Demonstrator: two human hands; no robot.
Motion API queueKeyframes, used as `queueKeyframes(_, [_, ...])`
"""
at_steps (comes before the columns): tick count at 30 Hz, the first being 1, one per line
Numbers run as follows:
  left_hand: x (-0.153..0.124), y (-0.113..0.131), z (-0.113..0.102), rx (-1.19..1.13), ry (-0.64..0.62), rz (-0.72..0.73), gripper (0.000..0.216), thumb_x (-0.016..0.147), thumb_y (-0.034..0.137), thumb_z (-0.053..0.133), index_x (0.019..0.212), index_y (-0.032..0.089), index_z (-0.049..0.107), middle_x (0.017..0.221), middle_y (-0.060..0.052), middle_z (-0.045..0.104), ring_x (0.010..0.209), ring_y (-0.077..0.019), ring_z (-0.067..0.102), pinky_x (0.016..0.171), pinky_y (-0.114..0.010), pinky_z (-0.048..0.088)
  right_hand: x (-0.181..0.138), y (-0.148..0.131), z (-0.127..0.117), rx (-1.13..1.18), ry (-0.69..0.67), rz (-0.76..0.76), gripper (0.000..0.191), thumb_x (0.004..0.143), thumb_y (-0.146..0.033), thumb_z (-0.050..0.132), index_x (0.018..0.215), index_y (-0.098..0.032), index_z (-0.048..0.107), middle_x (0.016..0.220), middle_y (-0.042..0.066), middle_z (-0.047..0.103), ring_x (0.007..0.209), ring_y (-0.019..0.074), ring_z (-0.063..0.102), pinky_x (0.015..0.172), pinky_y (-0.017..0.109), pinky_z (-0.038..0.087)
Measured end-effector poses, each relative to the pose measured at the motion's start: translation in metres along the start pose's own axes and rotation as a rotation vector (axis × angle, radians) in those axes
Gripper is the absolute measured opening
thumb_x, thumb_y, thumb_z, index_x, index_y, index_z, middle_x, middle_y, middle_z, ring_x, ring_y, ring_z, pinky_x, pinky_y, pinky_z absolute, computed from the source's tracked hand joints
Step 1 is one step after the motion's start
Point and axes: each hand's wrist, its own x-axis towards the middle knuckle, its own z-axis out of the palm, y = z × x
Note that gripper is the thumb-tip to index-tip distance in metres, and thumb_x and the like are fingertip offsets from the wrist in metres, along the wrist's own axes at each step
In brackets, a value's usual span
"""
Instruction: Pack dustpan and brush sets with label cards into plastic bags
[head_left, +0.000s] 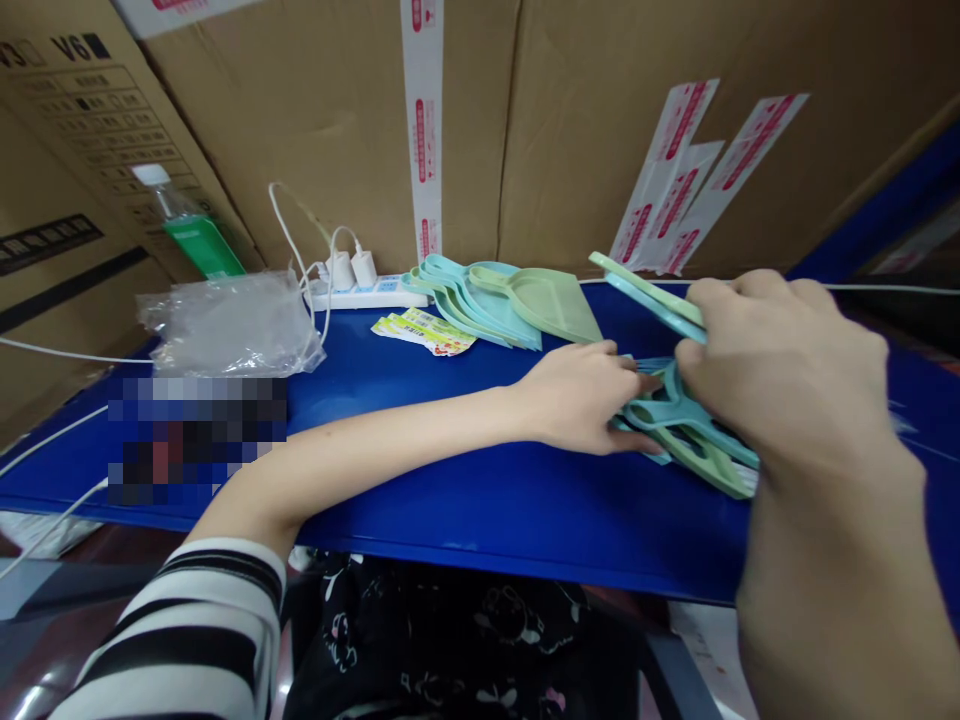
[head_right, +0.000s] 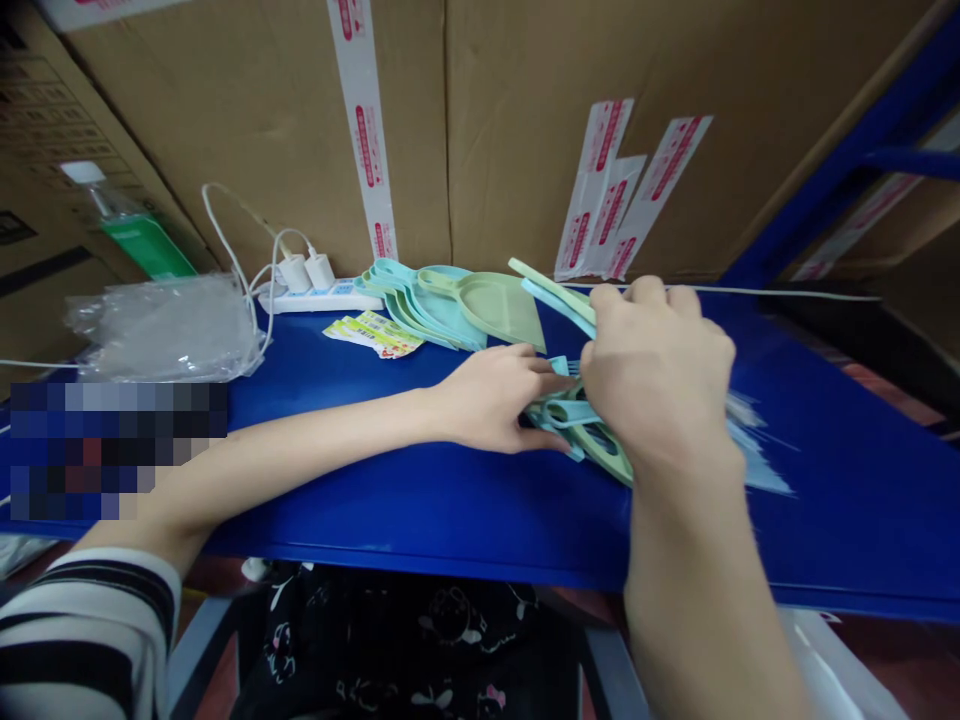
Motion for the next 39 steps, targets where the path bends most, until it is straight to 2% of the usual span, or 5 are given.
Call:
queueKeyframes(2, [0.005, 0.002, 0.004, 0.006, 0.006, 0.033, 0.050, 0.089, 0.049, 0.057, 0.118, 0.008, 0.062, 0.099, -0.012, 0.067, 0.100, -0.0268, 0.057, 0.084, -0.036, 0.046, 0.001, -0.001, 0.000, -0.008, -0.030, 0.006, 0.023, 0.075, -0.013, 0.040, 0.089, -0.013, 0.059, 0.094, 0.018, 0.060, 0.082, 0.0243, 0.051, 0.048, 0.026, 0.016])
queueKeyframes(13, [0.013, -0.004, 0.003, 0.146, 0.023, 0.136, 0.043, 0.093, 0.005, 0.028, 0.127, 0.009, 0.053, 0.105, -0.014, 0.056, 0.103, -0.0245, 0.052, 0.087, -0.034, 0.044, 0.000, 0.002, 0.000, 0.033, 0.035, 0.081, 0.025, 0.081, -0.016, 0.040, 0.100, -0.012, 0.056, 0.109, 0.021, 0.058, 0.102, 0.0326, 0.054, 0.051, 0.030, 0.013])
queueKeyframes(23, [-0.002, -0.012, 0.012, 0.239, -0.063, 0.135, 0.047, 0.099, 0.030, 0.036, 0.136, 0.003, 0.045, 0.103, -0.016, 0.060, 0.101, -0.0277, 0.051, 0.088, -0.037, 0.041, 0.001, 0.004, 0.009, 0.092, 0.140, 0.007, 0.019, 0.072, -0.018, 0.041, 0.087, -0.017, 0.052, 0.098, 0.018, 0.059, 0.093, 0.0318, 0.055, 0.050, 0.028, 0.020])
queueKeyframes(29, [0.002, -0.007, 0.007, 0.402, -0.045, 0.198, 0.050, 0.090, 0.000, 0.025, 0.136, -0.001, 0.044, 0.111, -0.019, 0.061, 0.105, -0.0276, 0.052, 0.088, -0.037, 0.040, 0.000, 0.006, 0.009, 0.114, 0.186, -0.014, 0.017, 0.074, -0.018, 0.040, 0.086, -0.017, 0.052, 0.097, 0.019, 0.060, 0.090, 0.0321, 0.054, 0.052, 0.029, 0.028])
queueKeyframes(39, [-0.024, -0.038, 0.012, 0.229, -0.067, 0.053, 0.047, 0.098, 0.015, 0.028, 0.143, 0.004, 0.034, 0.112, -0.016, 0.055, 0.110, -0.0256, 0.047, 0.094, -0.034, 0.040, -0.005, 0.000, 0.004, 0.042, 0.184, -0.048, 0.027, 0.079, -0.017, 0.040, 0.096, -0.010, 0.059, 0.103, 0.022, 0.059, 0.094, 0.0338, 0.053, 0.058, 0.033, 0.031])
